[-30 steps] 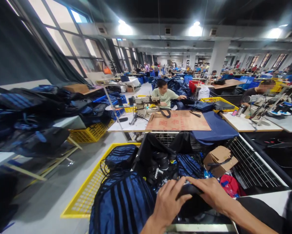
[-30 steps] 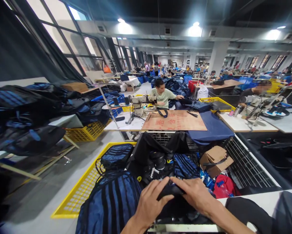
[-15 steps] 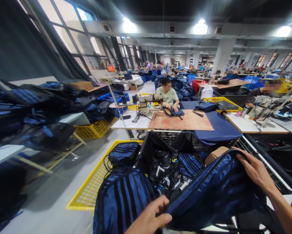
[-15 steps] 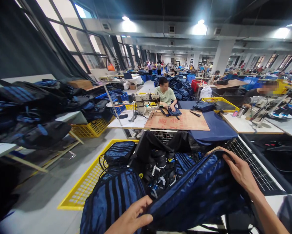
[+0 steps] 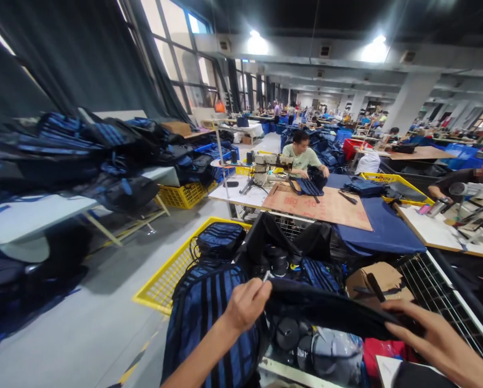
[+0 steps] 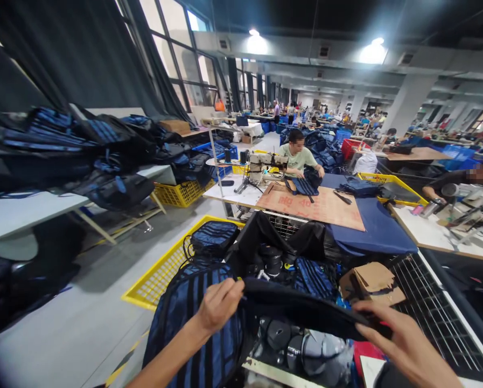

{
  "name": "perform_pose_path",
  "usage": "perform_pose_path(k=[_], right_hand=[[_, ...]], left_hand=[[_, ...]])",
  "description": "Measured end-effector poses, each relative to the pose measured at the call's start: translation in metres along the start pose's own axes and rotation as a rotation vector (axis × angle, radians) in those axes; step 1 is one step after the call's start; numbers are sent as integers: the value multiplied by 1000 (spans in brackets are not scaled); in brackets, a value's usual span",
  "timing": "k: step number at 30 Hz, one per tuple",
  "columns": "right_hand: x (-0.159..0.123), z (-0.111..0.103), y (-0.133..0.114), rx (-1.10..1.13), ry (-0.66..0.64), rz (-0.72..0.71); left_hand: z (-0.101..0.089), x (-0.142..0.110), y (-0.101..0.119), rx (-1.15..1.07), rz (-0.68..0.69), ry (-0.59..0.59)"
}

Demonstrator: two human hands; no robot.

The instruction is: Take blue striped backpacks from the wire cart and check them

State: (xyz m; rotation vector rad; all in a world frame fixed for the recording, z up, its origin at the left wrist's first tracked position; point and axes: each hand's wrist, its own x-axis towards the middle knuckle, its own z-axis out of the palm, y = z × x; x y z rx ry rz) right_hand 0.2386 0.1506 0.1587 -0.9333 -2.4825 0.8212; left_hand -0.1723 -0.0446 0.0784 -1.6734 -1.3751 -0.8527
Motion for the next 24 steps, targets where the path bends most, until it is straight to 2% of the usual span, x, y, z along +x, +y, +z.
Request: perform_pose_path(k=[3,6,9,11,14,16,18,21,23,24], right_hand=[[11,61,-14,-143,33,-233],[26,125,-23,-219,154,-394],[36,156,-24,-252,177,-495],[40,159,-20,-251,168,-539],[43,150,-15,-249,148,-575],[45,145,-18,-243,135,-595],[47,143,-29,-217,109,-599],[50,145,-47,-152,56,-582],[53,142,-53,-111,54,-582],[54,138,-52,-96,74,-582]], left_hand=[[-3,15,31,-116,130,-12],[-3,21,48,-147,154,-27],[-9,20,49,-189,113,-58],[-15,17,46,-226,-40,-145],[-24,9,38,-320,-286,-331],[-26,2,33,-313,-321,-370],[-24,-5,27,-189,-290,-296],[-21,-10,17,20,-234,-98],[-24,-12,7,-18,-253,-55],[-28,-13,1,-118,-295,-86]])
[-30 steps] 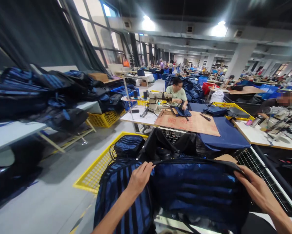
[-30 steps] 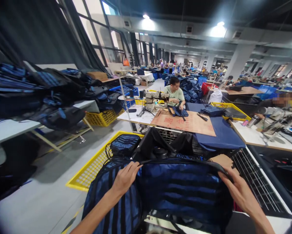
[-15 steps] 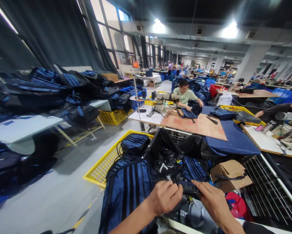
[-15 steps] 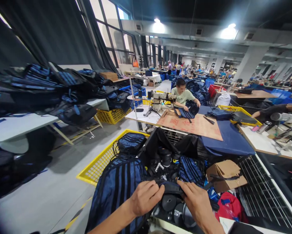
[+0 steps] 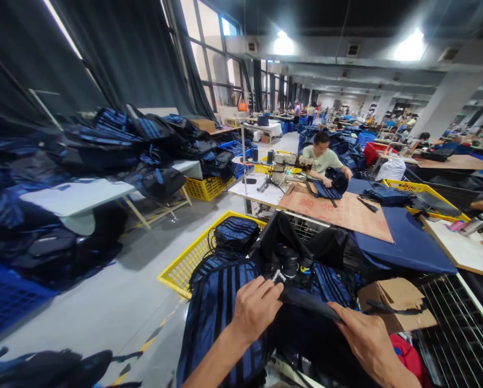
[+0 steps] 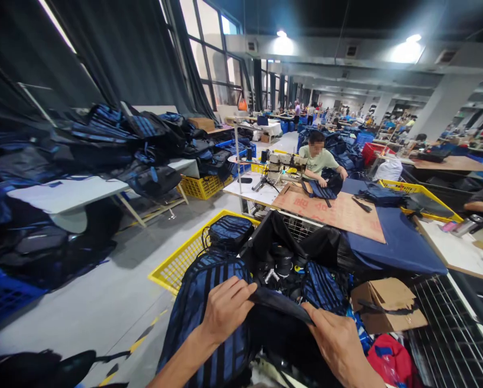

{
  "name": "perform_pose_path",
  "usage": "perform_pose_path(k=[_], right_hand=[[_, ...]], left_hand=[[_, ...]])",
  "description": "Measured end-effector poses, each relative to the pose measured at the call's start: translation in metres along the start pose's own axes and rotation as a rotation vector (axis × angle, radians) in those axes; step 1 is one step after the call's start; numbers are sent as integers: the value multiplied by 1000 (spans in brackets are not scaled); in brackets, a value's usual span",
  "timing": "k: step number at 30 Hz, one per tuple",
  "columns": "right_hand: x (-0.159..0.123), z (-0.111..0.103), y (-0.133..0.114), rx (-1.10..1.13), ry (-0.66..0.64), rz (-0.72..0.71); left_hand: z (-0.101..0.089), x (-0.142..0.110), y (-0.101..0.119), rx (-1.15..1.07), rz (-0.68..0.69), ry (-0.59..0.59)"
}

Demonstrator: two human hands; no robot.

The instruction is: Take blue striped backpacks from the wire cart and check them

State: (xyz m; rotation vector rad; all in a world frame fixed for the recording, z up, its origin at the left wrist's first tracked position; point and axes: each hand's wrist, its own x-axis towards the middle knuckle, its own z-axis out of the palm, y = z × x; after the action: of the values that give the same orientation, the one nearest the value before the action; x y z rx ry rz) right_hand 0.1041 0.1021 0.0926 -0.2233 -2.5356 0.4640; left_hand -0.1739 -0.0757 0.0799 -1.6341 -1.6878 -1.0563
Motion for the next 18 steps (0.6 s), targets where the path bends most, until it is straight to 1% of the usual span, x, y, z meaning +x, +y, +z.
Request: perform_pose_path(k=[1,2,5,6,7,8,9,11,13,14,15,16,18], right_hand=[[0,-5,4,-2,37,8],[0,-11,10,-15,83,28],[-1,-33,33,-102,218,168],[-1,-39,41,-129,255,227],[0,-43,47,-144,284,283],[2,-46,53,-148,304,333],[4,-46,57,-143,311,375],[10,-42,61,-114,304,428],[18,-35,60,-80,271,442],[23,-30,57,-62,252,432],[29,-25,53,-40,229,412],[37,-19,46,-12,205,386],[57,-6,29,67,160,342]], left_hand=[[-6,-1,-6,-133,-70,-78],[-13,-4,-12,-288,-168,-185],[-37,-20,-26,-771,-566,-525],[-43,-27,-27,-925,-692,-613],[-48,-33,-26,-1066,-792,-680],[-51,-39,-24,-1188,-864,-727],[-53,-44,-21,-1277,-918,-748],[-56,-49,-14,-1355,-983,-714],[-57,-49,-13,-1303,-1011,-635],[-58,-47,-16,-1210,-1016,-578],[-59,-45,-22,-1072,-1008,-506],[-60,-42,-31,-892,-981,-414],[-62,-38,-55,-455,-866,-188]])
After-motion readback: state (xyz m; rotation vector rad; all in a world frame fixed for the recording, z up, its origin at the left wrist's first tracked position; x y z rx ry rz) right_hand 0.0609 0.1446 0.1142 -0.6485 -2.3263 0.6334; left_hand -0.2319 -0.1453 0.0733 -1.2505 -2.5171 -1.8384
